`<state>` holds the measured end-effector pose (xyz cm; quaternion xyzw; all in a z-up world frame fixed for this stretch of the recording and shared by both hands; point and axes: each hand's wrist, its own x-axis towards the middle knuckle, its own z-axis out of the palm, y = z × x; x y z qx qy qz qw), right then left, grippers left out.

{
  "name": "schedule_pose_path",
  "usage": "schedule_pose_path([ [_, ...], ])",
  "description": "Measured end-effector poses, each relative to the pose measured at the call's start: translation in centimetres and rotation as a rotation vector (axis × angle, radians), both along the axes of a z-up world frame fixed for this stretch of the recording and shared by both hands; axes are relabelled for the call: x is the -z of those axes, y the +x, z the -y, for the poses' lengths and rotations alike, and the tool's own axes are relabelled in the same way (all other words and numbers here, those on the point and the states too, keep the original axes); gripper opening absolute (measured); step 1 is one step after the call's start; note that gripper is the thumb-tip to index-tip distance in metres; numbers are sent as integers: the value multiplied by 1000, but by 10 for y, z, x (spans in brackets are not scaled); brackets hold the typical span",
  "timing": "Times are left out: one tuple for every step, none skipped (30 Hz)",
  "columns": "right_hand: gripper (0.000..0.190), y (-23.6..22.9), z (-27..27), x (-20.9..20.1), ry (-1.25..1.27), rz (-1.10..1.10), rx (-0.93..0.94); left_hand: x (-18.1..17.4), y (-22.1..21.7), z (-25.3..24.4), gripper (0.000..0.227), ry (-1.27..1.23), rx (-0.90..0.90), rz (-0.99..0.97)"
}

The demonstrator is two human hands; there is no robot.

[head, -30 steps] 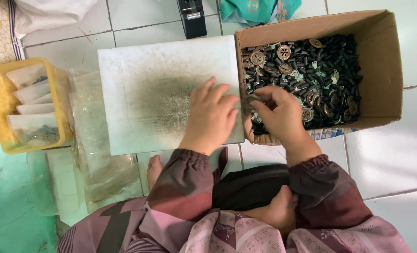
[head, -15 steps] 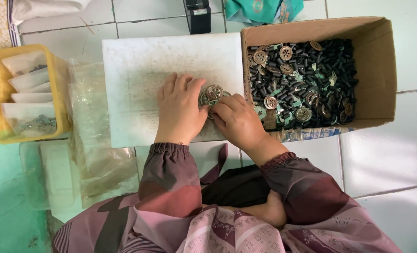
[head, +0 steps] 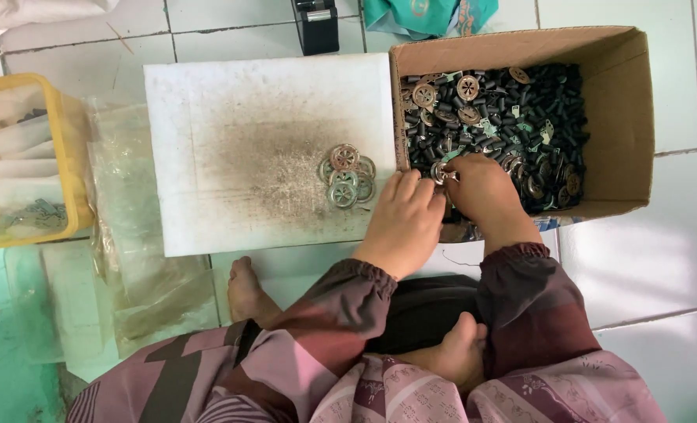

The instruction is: The person sits on the floor and sorts small metal hardware pieces from a cardboard box onto a white board. They place some pieces into small plastic bags and set them aside in a yellow container. Later, they sort round metal washers from the box onto the board.

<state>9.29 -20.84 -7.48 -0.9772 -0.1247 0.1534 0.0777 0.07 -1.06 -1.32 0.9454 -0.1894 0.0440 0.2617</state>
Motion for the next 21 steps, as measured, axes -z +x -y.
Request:
schedule_pose_path([
  [30, 1, 0, 2, -58, -53, 9, 8, -6, 8, 28, 4, 42, 7],
  [40, 2, 0, 5, -116, -106, 17, 15, -12, 16, 25, 7, 83, 14],
  [40, 3, -2, 1, -115, -108, 23, 12, -13, 15, 25, 8, 89, 12],
  [46, 4, -3, -3, -131, -111, -2, 8, -13, 13, 25, 42, 89, 23],
  [52, 5, -5, -6, -146, -114, -29, 5, -14, 12, 25, 77, 88, 33],
  [52, 4, -7, -11, -143, -117, -26, 3, -15, 11, 25, 78, 92, 31],
  [46, 4, -11, -16, -153, -111, -40, 1, -15, 11, 25, 86, 110, -5],
  [40, 4, -16, -21, -164, -106, -54, -2, -16, 9, 25, 94, 128, -41],
  [40, 6, -14, -17, -162, -106, -57, -5, -15, 8, 25, 95, 125, -41],
  [39, 7, -13, -13, -166, -104, -60, -8, -14, 8, 26, 108, 138, -63],
  [37, 7, -11, -10, -170, -103, -60, -11, -13, 7, 27, 119, 154, -85],
  [37, 8, -11, -7, -170, -104, -59, -12, -13, 6, 27, 120, 155, -86],
  [36, 7, -11, -5, -172, -87, -51, -14, -13, 5, 28, 107, 162, -91],
  [35, 7, -10, -3, -175, -71, -43, -15, -13, 5, 29, 94, 169, -96],
  [35, 7, -7, 3, -175, -71, -43, -7, -11, 6, 29, 94, 169, -96],
  [29, 6, -3, 8, -155, 13, -54, 2, -10, 8, 32, 47, 158, -73],
  [24, 6, 0, 13, -135, 97, -66, 10, -9, 9, 36, 1, 145, -49],
  [24, 6, 6, 21, -136, 98, -67, 6, -8, 8, 36, 0, 144, -48],
  [21, 8, 11, 28, -110, 158, -65, 3, -6, 6, 41, 16, 136, -51],
  [19, 9, 15, 36, -84, 218, -64, -1, -5, 3, 45, 32, 129, -54],
  [19, 7, 11, 22, -82, 220, -72, 0, -5, 4, 45, 32, 120, -52],
])
